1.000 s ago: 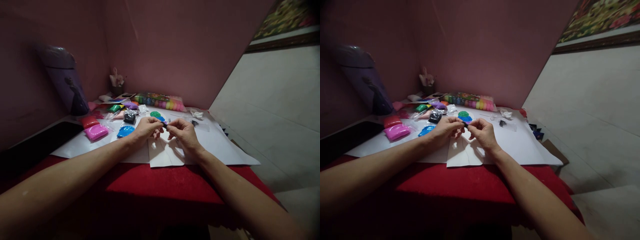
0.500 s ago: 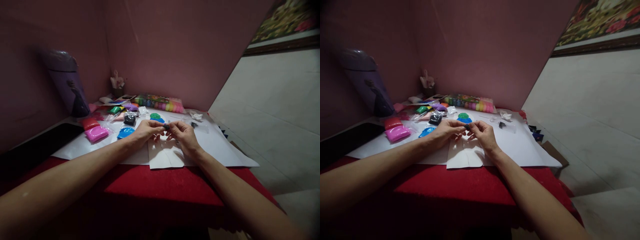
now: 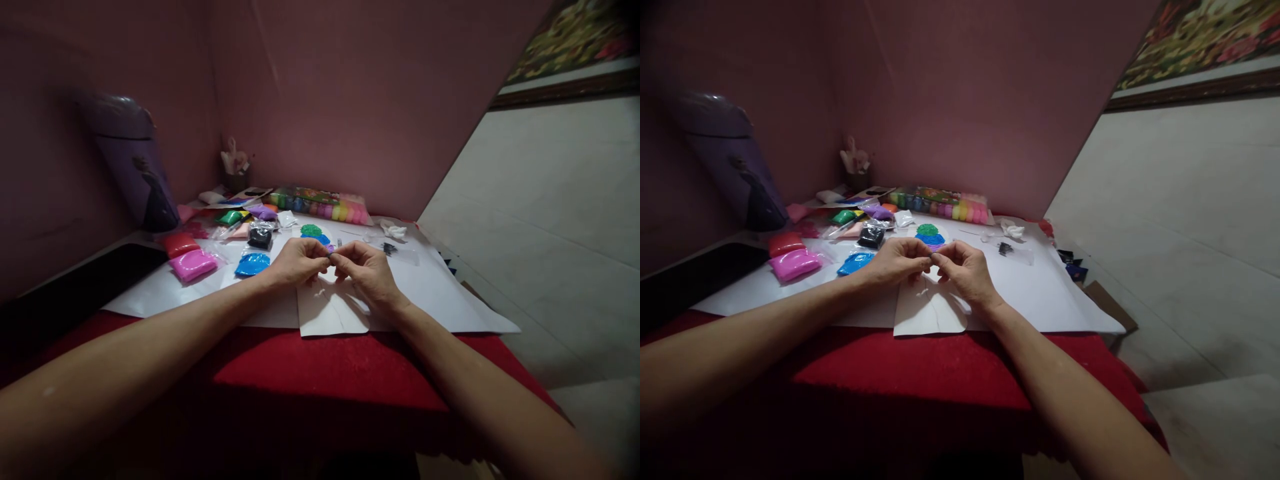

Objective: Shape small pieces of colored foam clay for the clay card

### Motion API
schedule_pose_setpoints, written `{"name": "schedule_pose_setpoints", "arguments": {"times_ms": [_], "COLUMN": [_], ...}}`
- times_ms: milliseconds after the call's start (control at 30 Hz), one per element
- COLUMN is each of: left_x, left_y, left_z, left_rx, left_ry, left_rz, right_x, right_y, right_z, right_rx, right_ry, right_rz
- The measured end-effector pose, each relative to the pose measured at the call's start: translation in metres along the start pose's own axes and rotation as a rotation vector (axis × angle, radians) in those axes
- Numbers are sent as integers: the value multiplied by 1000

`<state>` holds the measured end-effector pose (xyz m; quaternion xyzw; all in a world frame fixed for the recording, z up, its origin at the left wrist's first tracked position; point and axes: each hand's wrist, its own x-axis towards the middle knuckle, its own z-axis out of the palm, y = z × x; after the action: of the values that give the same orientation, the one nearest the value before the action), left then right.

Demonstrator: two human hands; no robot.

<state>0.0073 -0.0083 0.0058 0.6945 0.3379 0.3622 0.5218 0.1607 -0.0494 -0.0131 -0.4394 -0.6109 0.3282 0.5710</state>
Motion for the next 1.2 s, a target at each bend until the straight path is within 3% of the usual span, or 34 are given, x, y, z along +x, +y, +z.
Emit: {"name": "schedule_pose_setpoints", "arguments": {"times_ms": [267,633,767,1200], "left_x": [2,3,2,1], "left_y": [-3,-4,-5,-1], "left_z": [-1,-4,-3,-2], "left_rx": [-84,-134,-159,-74], "left_ry": [-1,-85,-93,43], "left_rz": [22,88,103,115], "right_x": [1,4,4,1], "right_y": [1,3,5,1], "right_z": [1,-3,-4,0], "right_rx": [76,144,107,32], "right_ry": [26,228,214,86], "right_rz": [35,152,131,33]}}
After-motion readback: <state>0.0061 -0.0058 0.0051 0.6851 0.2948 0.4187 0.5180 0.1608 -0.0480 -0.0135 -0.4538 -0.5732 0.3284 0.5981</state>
